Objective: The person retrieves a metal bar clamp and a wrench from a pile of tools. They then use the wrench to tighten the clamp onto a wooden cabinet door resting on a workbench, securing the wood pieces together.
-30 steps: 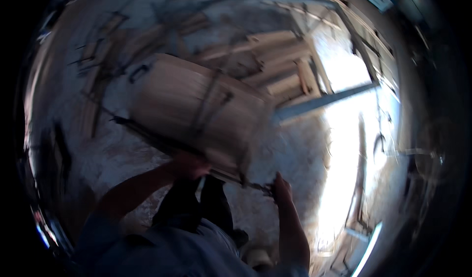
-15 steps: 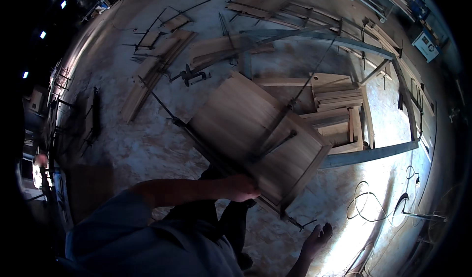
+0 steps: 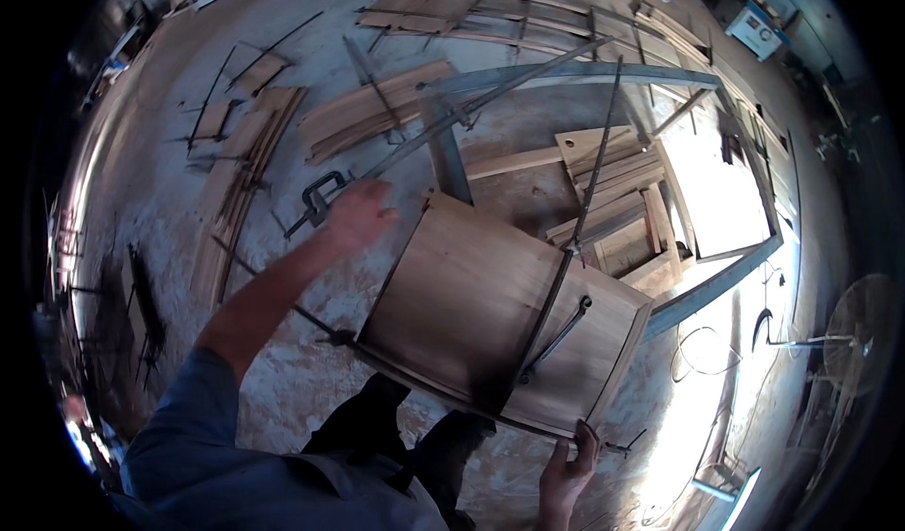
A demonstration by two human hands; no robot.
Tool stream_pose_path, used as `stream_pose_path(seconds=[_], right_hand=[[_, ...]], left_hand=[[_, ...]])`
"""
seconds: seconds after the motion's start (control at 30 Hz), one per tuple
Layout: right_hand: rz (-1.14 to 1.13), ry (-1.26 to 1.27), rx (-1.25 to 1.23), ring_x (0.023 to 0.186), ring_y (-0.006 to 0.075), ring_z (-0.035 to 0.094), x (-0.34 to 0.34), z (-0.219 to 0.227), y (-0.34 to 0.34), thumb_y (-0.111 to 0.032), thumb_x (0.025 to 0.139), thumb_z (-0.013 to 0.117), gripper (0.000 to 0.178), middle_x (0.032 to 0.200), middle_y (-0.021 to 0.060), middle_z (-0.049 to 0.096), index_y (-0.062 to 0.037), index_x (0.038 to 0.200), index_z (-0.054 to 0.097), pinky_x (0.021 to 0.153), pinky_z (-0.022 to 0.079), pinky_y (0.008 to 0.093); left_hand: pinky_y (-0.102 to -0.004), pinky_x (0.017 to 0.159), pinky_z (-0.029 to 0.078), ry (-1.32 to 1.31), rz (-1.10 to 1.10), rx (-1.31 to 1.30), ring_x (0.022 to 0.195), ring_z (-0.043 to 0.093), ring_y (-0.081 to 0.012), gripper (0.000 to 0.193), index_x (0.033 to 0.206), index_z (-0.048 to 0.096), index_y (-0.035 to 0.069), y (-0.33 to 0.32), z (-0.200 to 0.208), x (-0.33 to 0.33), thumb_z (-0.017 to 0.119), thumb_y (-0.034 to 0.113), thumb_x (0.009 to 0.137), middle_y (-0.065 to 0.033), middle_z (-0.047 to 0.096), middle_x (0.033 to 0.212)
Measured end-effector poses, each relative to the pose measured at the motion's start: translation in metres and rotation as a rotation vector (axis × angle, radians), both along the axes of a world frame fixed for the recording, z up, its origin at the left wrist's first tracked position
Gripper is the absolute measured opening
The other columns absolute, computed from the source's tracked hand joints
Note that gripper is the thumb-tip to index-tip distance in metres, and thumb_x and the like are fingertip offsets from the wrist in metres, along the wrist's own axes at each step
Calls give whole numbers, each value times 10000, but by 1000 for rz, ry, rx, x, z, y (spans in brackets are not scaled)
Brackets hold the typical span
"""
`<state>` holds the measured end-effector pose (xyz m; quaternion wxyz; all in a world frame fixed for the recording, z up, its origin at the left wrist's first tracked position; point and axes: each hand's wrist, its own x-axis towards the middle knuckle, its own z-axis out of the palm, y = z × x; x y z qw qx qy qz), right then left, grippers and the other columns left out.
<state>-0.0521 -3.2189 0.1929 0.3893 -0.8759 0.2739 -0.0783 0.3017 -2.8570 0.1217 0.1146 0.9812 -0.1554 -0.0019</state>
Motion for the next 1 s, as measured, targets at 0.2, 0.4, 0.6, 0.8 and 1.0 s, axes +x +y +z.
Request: stream_pose_path(seconds=[0.2, 0.4, 0.6, 0.8, 1.0], right_hand=[[4, 20, 138, 925, 231, 641, 32, 3, 51, 0, 857, 594, 251, 1021, 132, 653, 6, 1108, 590, 833, 509, 329], [-12, 209, 18, 940, 331, 657, 91, -12, 40, -155, 872, 636, 316, 990, 186, 675, 9, 1137, 586, 802, 515, 403], [-64, 469, -290, 987, 417, 616, 146, -65, 23, -327, 899, 566, 433, 1077, 226, 634, -23, 1203, 520, 822, 488, 511], [-84, 524, -322, 933, 408, 631, 163, -104, 3, -298, 899, 548, 363, 1034, 223, 644, -36, 1150, 551, 811, 498, 490], [-379, 278, 285, 662, 183, 581, 152, -106, -24, -199, 866, 572, 263, 816, 120, 646, 34, 980, 619, 578, 464, 323]], left_hand=[[-478, 885, 491, 311, 105, 29, 1050, 594, -390, 528, 1231, 514, 36, 68, -58, 68, 636, 382, 851, -231, 613, 1121], [-383, 555, 499, 382, 114, -484, 607, 631, -252, 313, 1025, 585, 32, 85, -111, 109, 673, 276, 851, -125, 629, 721], [-279, 387, 347, 638, 351, -625, 435, 447, -88, 205, 837, 594, 59, 49, -80, 114, 631, 254, 889, 23, 481, 584], [-268, 391, 326, 641, 394, -692, 438, 430, -70, 227, 800, 611, 63, 56, -55, 121, 646, 273, 879, 30, 471, 570], [-269, 390, 318, 632, 392, -628, 424, 415, -91, 256, 770, 604, 33, 58, -2, 134, 653, 263, 871, 10, 475, 565]])
